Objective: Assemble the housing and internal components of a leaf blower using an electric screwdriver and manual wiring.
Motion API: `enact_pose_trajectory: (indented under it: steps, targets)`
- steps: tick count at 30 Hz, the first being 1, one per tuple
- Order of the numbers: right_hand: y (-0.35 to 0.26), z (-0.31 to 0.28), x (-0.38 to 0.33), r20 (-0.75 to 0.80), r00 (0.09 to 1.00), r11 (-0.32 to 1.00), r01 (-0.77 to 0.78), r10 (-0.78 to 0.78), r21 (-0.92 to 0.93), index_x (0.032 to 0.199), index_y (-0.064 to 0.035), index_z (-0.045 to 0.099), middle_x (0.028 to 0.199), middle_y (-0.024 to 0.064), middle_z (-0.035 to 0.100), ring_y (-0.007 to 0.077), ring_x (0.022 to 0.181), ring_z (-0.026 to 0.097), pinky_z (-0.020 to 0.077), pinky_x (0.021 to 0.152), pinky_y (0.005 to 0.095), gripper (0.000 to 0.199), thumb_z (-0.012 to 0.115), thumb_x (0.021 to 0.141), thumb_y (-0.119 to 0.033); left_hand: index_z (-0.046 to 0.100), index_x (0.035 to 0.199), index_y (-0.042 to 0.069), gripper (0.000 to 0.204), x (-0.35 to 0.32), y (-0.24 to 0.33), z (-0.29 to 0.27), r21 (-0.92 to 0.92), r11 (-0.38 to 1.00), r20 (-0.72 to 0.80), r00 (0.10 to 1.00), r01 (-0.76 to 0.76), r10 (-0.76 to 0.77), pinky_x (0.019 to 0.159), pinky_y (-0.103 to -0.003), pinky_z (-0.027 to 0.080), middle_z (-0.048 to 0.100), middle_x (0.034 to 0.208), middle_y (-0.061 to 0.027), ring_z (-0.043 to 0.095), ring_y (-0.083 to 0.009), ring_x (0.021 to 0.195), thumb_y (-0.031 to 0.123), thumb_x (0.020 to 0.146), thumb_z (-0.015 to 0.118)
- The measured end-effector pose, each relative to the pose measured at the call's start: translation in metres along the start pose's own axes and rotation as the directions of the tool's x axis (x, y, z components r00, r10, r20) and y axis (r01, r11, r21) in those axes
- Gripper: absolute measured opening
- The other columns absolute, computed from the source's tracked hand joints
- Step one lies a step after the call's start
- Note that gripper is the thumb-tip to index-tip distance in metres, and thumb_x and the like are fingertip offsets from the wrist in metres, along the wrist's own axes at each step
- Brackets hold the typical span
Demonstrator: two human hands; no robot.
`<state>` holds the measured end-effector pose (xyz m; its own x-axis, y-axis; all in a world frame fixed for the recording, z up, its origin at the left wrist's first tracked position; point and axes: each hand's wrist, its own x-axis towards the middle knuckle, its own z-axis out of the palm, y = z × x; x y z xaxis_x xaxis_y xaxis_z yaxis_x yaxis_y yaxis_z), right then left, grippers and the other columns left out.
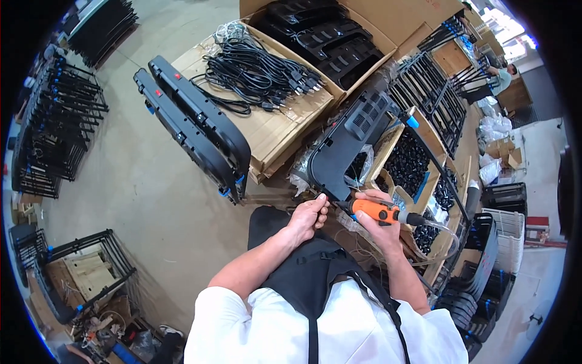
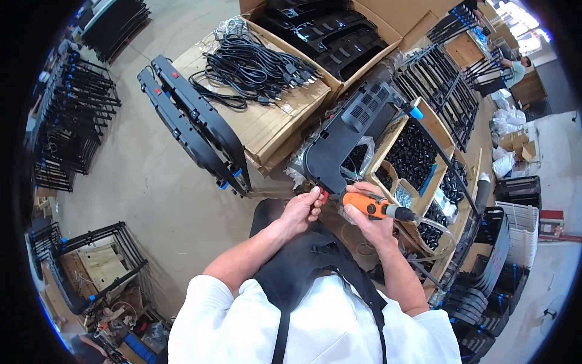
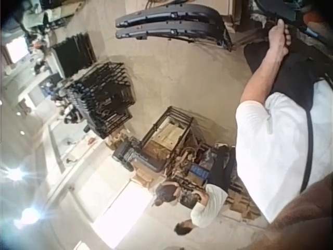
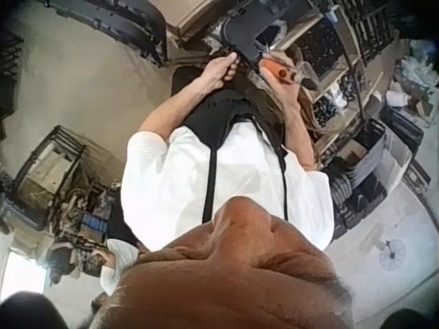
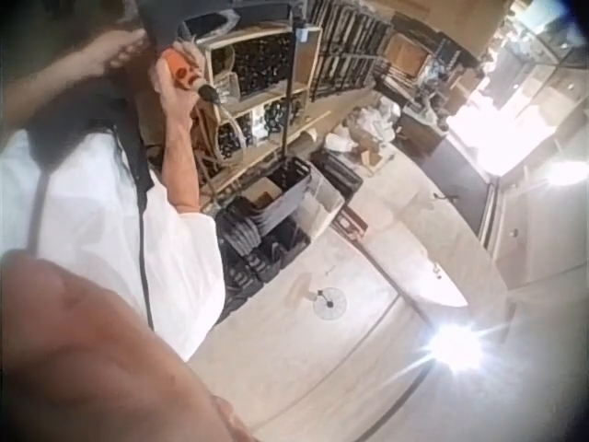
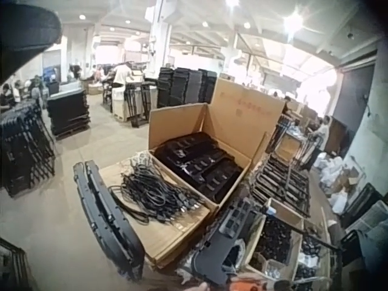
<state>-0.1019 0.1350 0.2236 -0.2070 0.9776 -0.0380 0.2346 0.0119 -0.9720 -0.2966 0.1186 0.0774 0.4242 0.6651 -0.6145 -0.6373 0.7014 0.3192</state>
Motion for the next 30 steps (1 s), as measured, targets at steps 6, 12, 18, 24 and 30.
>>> enact_pose_trajectory:
  steps: [6,12,18,24,30]
  targets:
    - [0.005,0.008,0.001,0.012,1.000,0.999,0.023,-0.024,0.040,0.135,-0.0040,0.059,0.131,0.0134,0.070,0.0209,0.115,0.069,0.0548,0.104,0.0370,0.051,0.080,0.088,-0.002,0.061,0.111,0.010,0.023,0.003,0.014,0.012,-0.267,0.962,0.046,0.998,0.053,-0.042,0.053,-0.022,0.038,0.057,0.085,0.0025,0.047,-0.0078,0.066,0.031,0.113,0.054]
    - [0.002,0.008,0.004,0.038,0.997,0.996,0.070,-0.068,-0.050,0.135,-0.0038,0.058,0.130,0.0144,0.070,0.0222,0.116,0.069,0.0552,0.104,0.0378,0.052,0.080,0.088,-0.003,0.061,0.113,0.009,0.023,0.004,0.021,0.012,-0.299,0.947,0.058,0.993,0.118,-0.106,0.054,-0.022,0.039,0.056,0.085,0.0017,0.048,-0.0083,0.067,0.030,0.114,0.053]
    - [-0.011,0.019,0.016,0.019,0.999,0.991,0.051,-0.049,-0.125,0.133,-0.0022,0.060,0.131,0.0146,0.070,0.0210,0.115,0.069,0.0552,0.103,0.0364,0.049,0.079,0.088,-0.001,0.063,0.113,0.007,0.025,0.004,0.023,0.015,-0.242,0.965,0.037,0.995,0.101,-0.094,0.061,-0.027,0.045,0.063,0.090,-0.0004,0.055,-0.0116,0.073,0.029,0.114,0.051]
    - [0.004,0.031,0.033,-0.005,0.998,0.980,0.060,-0.062,-0.191,0.132,-0.0044,0.063,0.126,0.0115,0.072,0.0188,0.109,0.071,0.0570,0.098,0.0339,0.046,0.079,0.089,-0.006,0.063,0.125,0.003,0.026,0.000,0.025,0.005,-0.094,0.985,0.120,0.984,0.145,-0.133,0.064,-0.028,0.050,0.069,0.097,-0.0055,0.064,-0.0151,0.077,0.020,0.114,0.048]
    - [-0.015,0.045,0.047,0.047,0.996,0.951,-0.054,0.072,-0.304,0.125,-0.0078,0.067,0.114,0.0093,0.076,0.0184,0.100,0.075,0.0589,0.093,0.0329,0.038,0.079,0.090,-0.013,0.067,0.116,0.007,0.026,-0.003,0.023,-0.006,-0.015,0.976,0.177,0.962,0.215,-0.209,0.062,-0.026,0.047,0.068,0.093,-0.0021,0.059,-0.0115,0.072,0.024,0.114,0.048]
